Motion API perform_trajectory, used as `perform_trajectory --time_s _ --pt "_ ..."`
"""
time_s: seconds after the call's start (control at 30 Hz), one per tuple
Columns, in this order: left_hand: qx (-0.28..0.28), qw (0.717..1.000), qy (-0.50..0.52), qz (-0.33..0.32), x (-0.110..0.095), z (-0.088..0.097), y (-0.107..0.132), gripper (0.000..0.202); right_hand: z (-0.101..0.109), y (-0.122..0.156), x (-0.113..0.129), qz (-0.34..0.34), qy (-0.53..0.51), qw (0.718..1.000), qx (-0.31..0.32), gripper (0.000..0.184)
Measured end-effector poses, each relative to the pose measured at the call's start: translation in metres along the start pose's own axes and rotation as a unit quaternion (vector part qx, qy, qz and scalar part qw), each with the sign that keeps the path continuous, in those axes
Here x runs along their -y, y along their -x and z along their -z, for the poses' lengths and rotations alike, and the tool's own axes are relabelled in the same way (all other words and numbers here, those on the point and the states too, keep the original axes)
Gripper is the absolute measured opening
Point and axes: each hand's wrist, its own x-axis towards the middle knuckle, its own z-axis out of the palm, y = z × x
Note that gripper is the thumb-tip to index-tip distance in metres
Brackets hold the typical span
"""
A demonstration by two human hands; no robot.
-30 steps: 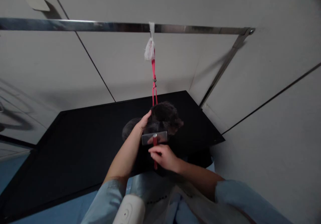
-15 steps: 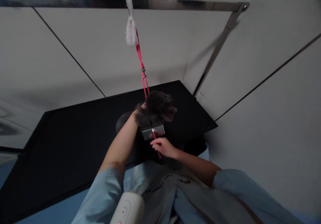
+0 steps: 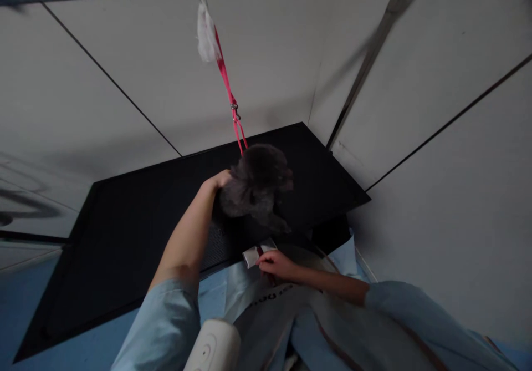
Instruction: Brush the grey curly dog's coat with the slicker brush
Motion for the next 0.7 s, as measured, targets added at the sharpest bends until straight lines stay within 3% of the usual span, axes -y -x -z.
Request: perform_trajectory --time_s 0.1,0.17,0.23,0.3,0.4,0.43,0.5,0.53,0.6,0.67,0.7 --pt "0.035 0.997 -0.074 0.004 -0.002 -0.012 0.003 0.039 -0.003 0.023 -0.002 0.034 -0.076 0.996 0.043 0.049" --pt "0.042 0.994 -0.101 -0.014 -0.008 -0.020 0.005 0.045 0.004 0.026 0.014 0.080 -0.031 0.996 0.013 0.049" --pt "0.035 0.993 -0.108 -0.040 -0.015 -0.026 0.007 0.053 0.019 0.019 0.040 0.137 0.069 0.986 -0.063 0.025" --pt "0.031 0.992 -0.104 -0.061 -0.020 -0.028 0.008 0.058 0.043 0.003 0.071 0.185 0.149 0.962 -0.135 0.016" --pt "0.045 0.995 -0.054 -0.066 -0.018 -0.030 0.006 0.062 0.097 -0.021 0.120 0.184 0.145 0.947 -0.219 0.013" --pt "0.053 0.996 -0.029 -0.060 -0.016 -0.030 0.005 0.063 0.115 -0.026 0.133 0.174 0.117 0.937 -0.278 0.014" --pt "0.071 0.996 0.005 -0.044 -0.013 -0.031 0.002 0.065 0.143 -0.030 0.153 0.194 0.095 0.885 -0.412 0.019" --pt "0.083 0.996 0.012 -0.040 -0.012 -0.031 0.001 0.066 0.150 -0.029 0.158 0.217 0.108 0.865 -0.440 0.019" --pt "0.106 0.993 0.021 -0.047 -0.012 -0.033 -0.002 0.065 0.154 -0.027 0.160 0.253 0.130 0.868 -0.407 0.019" --pt "0.124 0.990 0.041 -0.054 -0.013 -0.034 -0.003 0.063 0.149 -0.027 0.158 0.246 0.113 0.909 -0.318 0.019" --pt "0.128 0.989 0.053 -0.051 -0.014 -0.035 -0.003 0.063 0.147 -0.028 0.156 0.237 0.089 0.919 -0.303 0.020"
